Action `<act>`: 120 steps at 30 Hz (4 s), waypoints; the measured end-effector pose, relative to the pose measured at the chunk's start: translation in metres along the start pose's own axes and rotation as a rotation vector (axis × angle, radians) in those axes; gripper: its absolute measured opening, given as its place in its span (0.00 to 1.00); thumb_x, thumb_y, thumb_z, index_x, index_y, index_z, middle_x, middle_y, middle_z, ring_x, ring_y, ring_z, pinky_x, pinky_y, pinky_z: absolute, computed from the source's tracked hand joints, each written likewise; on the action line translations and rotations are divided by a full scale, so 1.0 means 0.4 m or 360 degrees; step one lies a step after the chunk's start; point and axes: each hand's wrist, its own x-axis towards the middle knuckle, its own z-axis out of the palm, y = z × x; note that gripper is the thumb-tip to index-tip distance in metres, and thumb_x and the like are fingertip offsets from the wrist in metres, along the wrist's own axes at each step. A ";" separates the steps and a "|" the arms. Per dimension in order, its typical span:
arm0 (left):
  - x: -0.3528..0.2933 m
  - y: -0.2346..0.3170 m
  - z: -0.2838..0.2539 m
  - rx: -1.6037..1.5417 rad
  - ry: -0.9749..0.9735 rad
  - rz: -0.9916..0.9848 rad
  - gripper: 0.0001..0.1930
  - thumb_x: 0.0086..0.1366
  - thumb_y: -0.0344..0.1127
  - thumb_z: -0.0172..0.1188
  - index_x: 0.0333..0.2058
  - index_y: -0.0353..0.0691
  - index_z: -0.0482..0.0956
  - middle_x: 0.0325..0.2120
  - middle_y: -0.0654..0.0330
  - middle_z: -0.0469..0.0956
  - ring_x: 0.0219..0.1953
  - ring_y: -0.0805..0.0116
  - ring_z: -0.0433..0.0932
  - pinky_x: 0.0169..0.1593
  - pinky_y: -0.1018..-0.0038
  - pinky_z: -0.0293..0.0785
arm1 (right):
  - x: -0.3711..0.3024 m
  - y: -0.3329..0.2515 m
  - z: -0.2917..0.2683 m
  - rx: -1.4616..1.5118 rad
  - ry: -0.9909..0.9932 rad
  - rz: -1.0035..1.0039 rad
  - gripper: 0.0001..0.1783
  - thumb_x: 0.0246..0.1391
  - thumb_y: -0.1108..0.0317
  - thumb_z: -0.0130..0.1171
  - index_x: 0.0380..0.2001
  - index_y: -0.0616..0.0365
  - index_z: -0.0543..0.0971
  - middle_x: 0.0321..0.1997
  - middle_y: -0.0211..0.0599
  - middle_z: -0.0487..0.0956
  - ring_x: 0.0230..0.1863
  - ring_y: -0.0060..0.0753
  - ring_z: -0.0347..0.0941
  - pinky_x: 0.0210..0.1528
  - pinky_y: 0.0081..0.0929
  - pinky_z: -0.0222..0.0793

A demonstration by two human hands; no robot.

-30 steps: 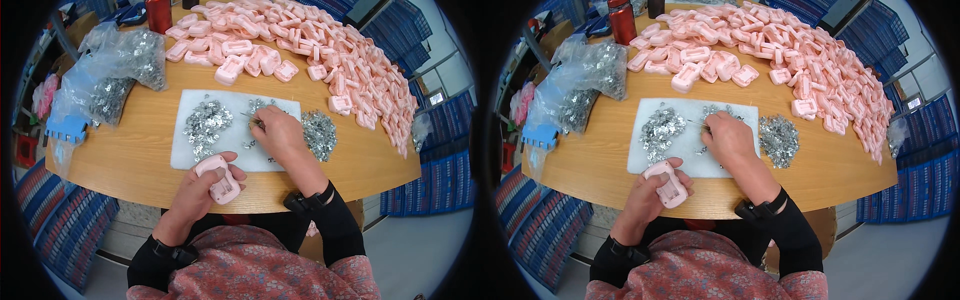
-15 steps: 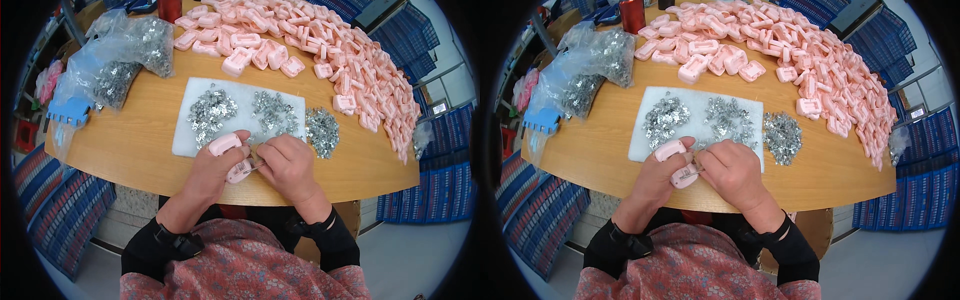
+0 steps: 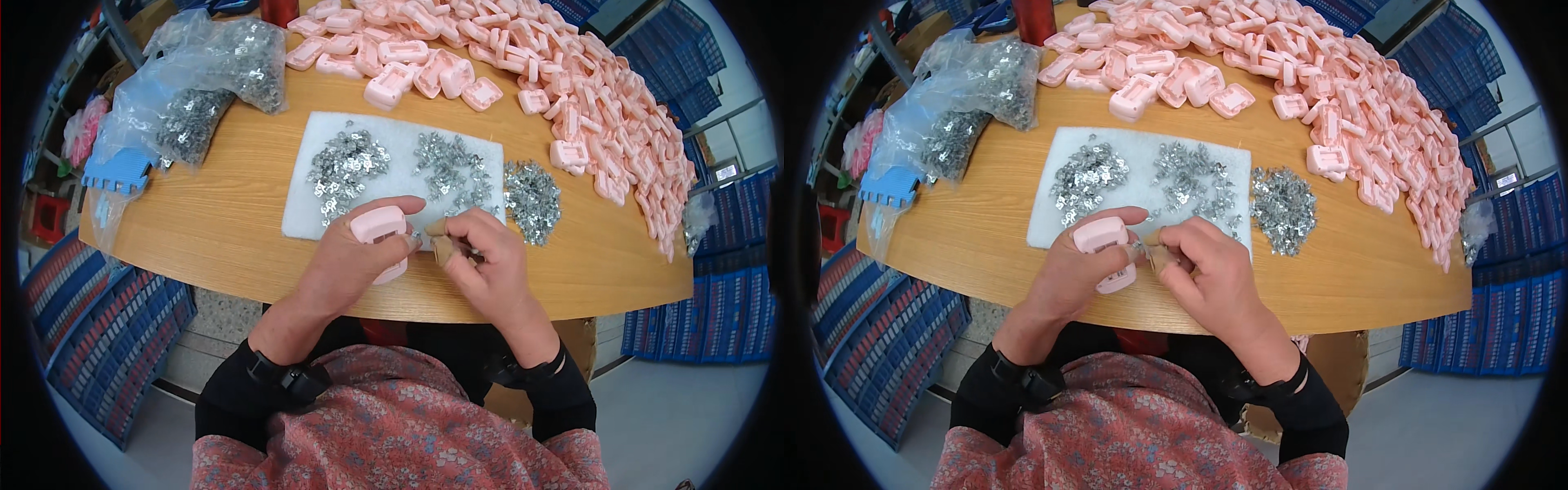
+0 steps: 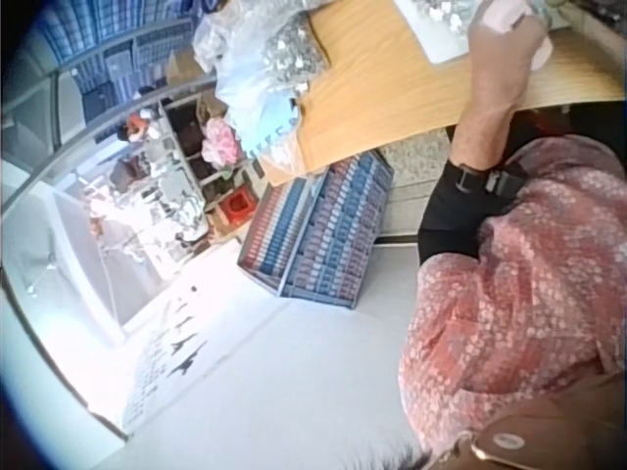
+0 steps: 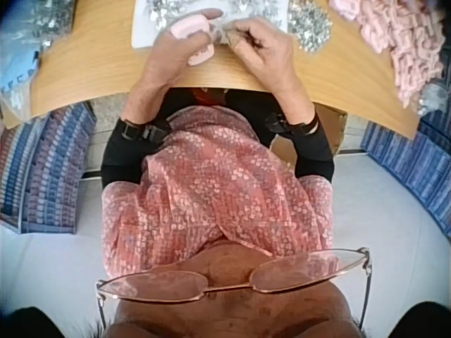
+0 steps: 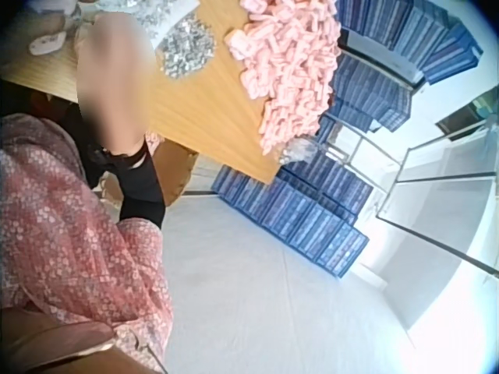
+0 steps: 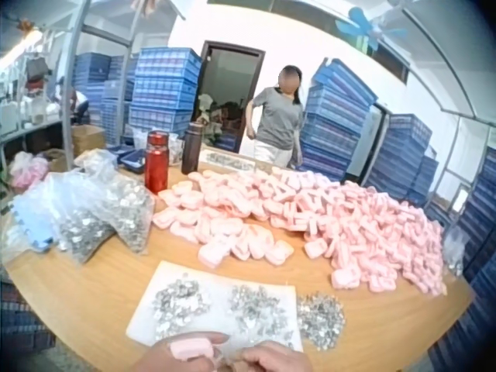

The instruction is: The person sits at a table and repeatedly assembles small pink plastic components. They pick up a pink plastic casing, insert a small metal piece into it using a tool, and then place the assembled unit onto a growing pile of finished parts.

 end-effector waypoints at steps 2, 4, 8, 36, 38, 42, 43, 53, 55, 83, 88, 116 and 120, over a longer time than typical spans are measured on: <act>-0.002 0.005 -0.004 0.0253 -0.0054 -0.0021 0.22 0.60 0.26 0.61 0.55 0.36 0.75 0.34 0.70 0.78 0.37 0.81 0.75 0.40 0.81 0.72 | 0.010 -0.006 -0.008 0.0049 -0.0119 0.0106 0.09 0.45 0.75 0.61 0.33 0.62 0.78 0.26 0.35 0.73 0.24 0.31 0.71 0.28 0.27 0.68; -0.005 0.005 -0.008 0.0368 -0.0116 -0.0010 0.23 0.59 0.26 0.61 0.55 0.36 0.75 0.35 0.70 0.78 0.37 0.82 0.74 0.40 0.82 0.72 | 0.022 -0.016 -0.019 0.0077 -0.0267 0.0238 0.09 0.46 0.74 0.61 0.33 0.63 0.78 0.25 0.35 0.72 0.24 0.29 0.69 0.28 0.25 0.67; -0.007 -0.007 -0.007 0.0394 -0.0192 -0.0052 0.23 0.58 0.25 0.61 0.54 0.36 0.76 0.35 0.70 0.77 0.37 0.83 0.74 0.40 0.82 0.71 | 0.019 -0.008 -0.033 0.0262 -0.0536 0.0551 0.09 0.48 0.72 0.61 0.34 0.64 0.77 0.23 0.29 0.71 0.25 0.20 0.65 0.29 0.22 0.64; 0.005 -0.013 -0.016 -0.0673 -0.0360 -0.0760 0.31 0.75 0.59 0.32 0.62 0.40 0.61 0.44 0.51 0.78 0.38 0.57 0.83 0.41 0.52 0.84 | -0.024 -0.007 0.050 0.0480 -0.0088 0.0254 0.12 0.49 0.75 0.59 0.39 0.60 0.76 0.32 0.36 0.76 0.26 0.26 0.74 0.30 0.25 0.70; 0.002 -0.010 -0.005 -0.0620 -0.0304 -0.0770 0.31 0.75 0.59 0.33 0.62 0.39 0.61 0.47 0.52 0.77 0.39 0.58 0.83 0.41 0.54 0.85 | -0.021 -0.006 0.051 0.0305 -0.0081 0.0140 0.12 0.48 0.74 0.61 0.39 0.59 0.76 0.32 0.38 0.76 0.27 0.32 0.75 0.30 0.28 0.71; 0.002 -0.013 0.000 -0.0576 -0.0321 -0.0760 0.30 0.75 0.58 0.32 0.62 0.39 0.62 0.48 0.52 0.77 0.41 0.59 0.83 0.41 0.55 0.85 | -0.024 0.000 0.051 -0.0088 -0.0057 -0.0072 0.13 0.46 0.73 0.64 0.37 0.57 0.75 0.32 0.39 0.76 0.30 0.42 0.76 0.31 0.34 0.72; 0.001 -0.010 0.005 -0.0565 -0.0306 -0.0760 0.30 0.76 0.58 0.32 0.62 0.39 0.62 0.47 0.52 0.77 0.41 0.59 0.83 0.41 0.55 0.85 | -0.025 0.000 0.051 -0.0168 -0.0051 -0.0113 0.13 0.45 0.73 0.64 0.36 0.57 0.75 0.32 0.39 0.76 0.30 0.44 0.76 0.31 0.35 0.72; 0.003 -0.027 0.006 -0.0452 -0.0279 -0.0749 0.31 0.75 0.58 0.31 0.63 0.40 0.60 0.32 0.53 0.80 0.31 0.62 0.83 0.35 0.60 0.84 | -0.043 0.011 0.026 -0.0136 0.0122 -0.0037 0.15 0.47 0.75 0.62 0.41 0.58 0.77 0.33 0.39 0.76 0.30 0.40 0.75 0.32 0.32 0.72; 0.004 -0.024 0.017 -0.0410 -0.0262 -0.0743 0.31 0.76 0.58 0.30 0.64 0.41 0.59 0.28 0.52 0.80 0.29 0.62 0.82 0.33 0.62 0.83 | -0.049 0.014 0.013 0.0006 0.0147 0.0177 0.15 0.49 0.74 0.63 0.43 0.58 0.77 0.33 0.38 0.75 0.30 0.35 0.75 0.31 0.28 0.71; -0.030 -0.057 0.006 0.0851 -0.0310 0.0204 0.17 0.71 0.31 0.42 0.56 0.35 0.68 0.33 0.60 0.76 0.31 0.69 0.76 0.38 0.75 0.73 | -0.073 0.042 -0.008 0.1346 -0.0247 0.1047 0.12 0.62 0.64 0.60 0.41 0.62 0.79 0.28 0.21 0.76 0.27 0.10 0.65 0.29 0.13 0.63; -0.025 -0.036 0.001 -0.0266 -0.0344 -0.0456 0.20 0.73 0.42 0.39 0.55 0.38 0.68 0.28 0.62 0.70 0.24 0.71 0.70 0.27 0.75 0.69 | -0.082 0.043 0.008 0.1110 -0.0042 0.0803 0.12 0.62 0.69 0.60 0.46 0.63 0.77 0.29 0.19 0.73 0.26 0.08 0.63 0.29 0.10 0.60; 0.022 -0.036 0.033 -0.0567 -0.0315 -0.0524 0.20 0.73 0.41 0.47 0.59 0.39 0.66 0.36 0.58 0.74 0.28 0.69 0.73 0.29 0.73 0.70 | -0.137 0.026 -0.025 0.1206 0.0096 0.0576 0.20 0.57 0.67 0.65 0.50 0.64 0.74 0.30 0.23 0.74 0.31 0.11 0.66 0.34 0.14 0.63; 0.042 -0.033 0.129 0.0151 -0.0019 -0.0255 0.18 0.72 0.34 0.45 0.59 0.39 0.64 0.41 0.58 0.76 0.40 0.66 0.79 0.40 0.66 0.80 | -0.160 0.032 -0.048 0.1360 0.0211 0.0608 0.22 0.59 0.67 0.63 0.53 0.65 0.71 0.36 0.27 0.77 0.36 0.12 0.70 0.38 0.14 0.66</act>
